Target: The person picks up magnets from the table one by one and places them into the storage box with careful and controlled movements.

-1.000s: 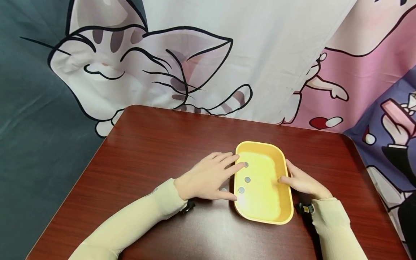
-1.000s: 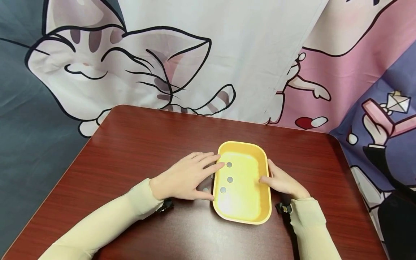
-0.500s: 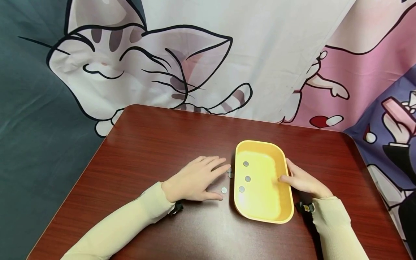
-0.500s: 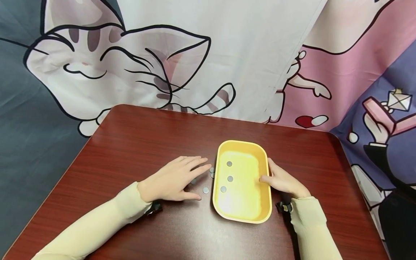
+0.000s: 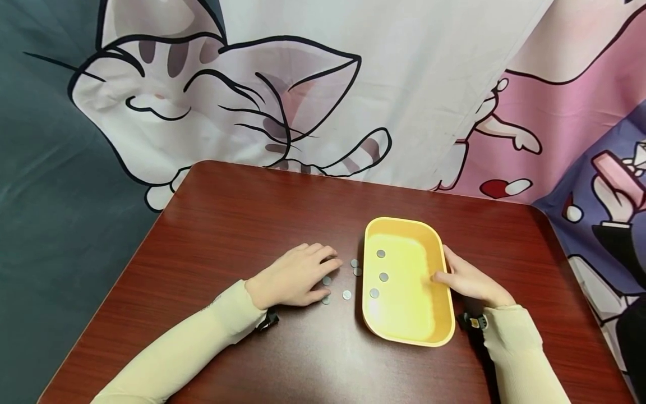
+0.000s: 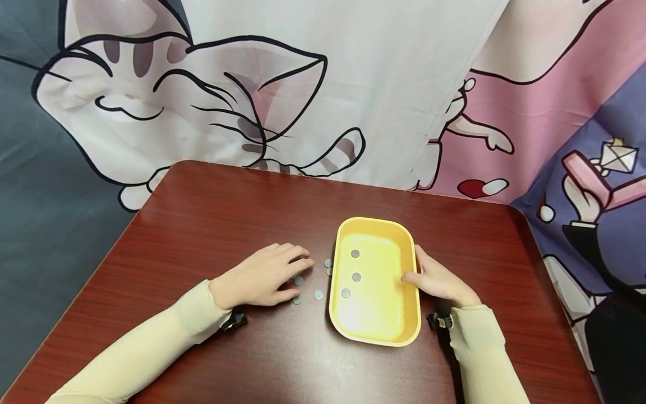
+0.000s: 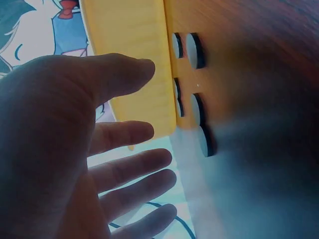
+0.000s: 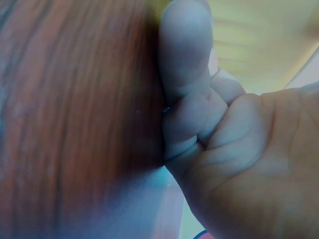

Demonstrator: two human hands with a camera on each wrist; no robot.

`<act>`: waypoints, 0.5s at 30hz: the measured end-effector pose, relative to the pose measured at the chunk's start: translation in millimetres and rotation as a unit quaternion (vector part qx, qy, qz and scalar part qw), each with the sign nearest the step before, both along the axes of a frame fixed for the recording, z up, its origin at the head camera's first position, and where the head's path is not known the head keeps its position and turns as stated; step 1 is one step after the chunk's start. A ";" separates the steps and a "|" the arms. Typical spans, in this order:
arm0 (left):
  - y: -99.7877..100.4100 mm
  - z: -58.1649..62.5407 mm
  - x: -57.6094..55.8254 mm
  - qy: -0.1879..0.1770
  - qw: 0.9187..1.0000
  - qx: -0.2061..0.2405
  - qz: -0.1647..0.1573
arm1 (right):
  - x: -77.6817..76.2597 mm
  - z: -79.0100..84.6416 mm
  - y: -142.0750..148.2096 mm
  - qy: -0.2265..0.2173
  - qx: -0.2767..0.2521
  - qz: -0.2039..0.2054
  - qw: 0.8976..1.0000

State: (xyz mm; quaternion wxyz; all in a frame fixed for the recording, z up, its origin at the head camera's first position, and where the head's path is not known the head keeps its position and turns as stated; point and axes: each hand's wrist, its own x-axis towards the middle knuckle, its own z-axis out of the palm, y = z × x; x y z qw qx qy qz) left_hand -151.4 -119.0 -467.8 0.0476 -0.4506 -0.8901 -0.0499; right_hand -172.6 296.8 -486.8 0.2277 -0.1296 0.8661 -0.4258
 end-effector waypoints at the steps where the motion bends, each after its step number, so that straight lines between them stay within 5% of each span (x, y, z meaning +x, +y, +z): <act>1: -0.5 -0.4 -0.6 -0.001 1.000 -0.001 0.000 | -0.1 0.0 0.0 0.001 0.003 0.000 1.000; 15: -4.1 -7.5 -5.7 0.017 1.000 0.004 -0.019 | 1.1 3.8 -1.7 0.010 -0.001 0.005 1.000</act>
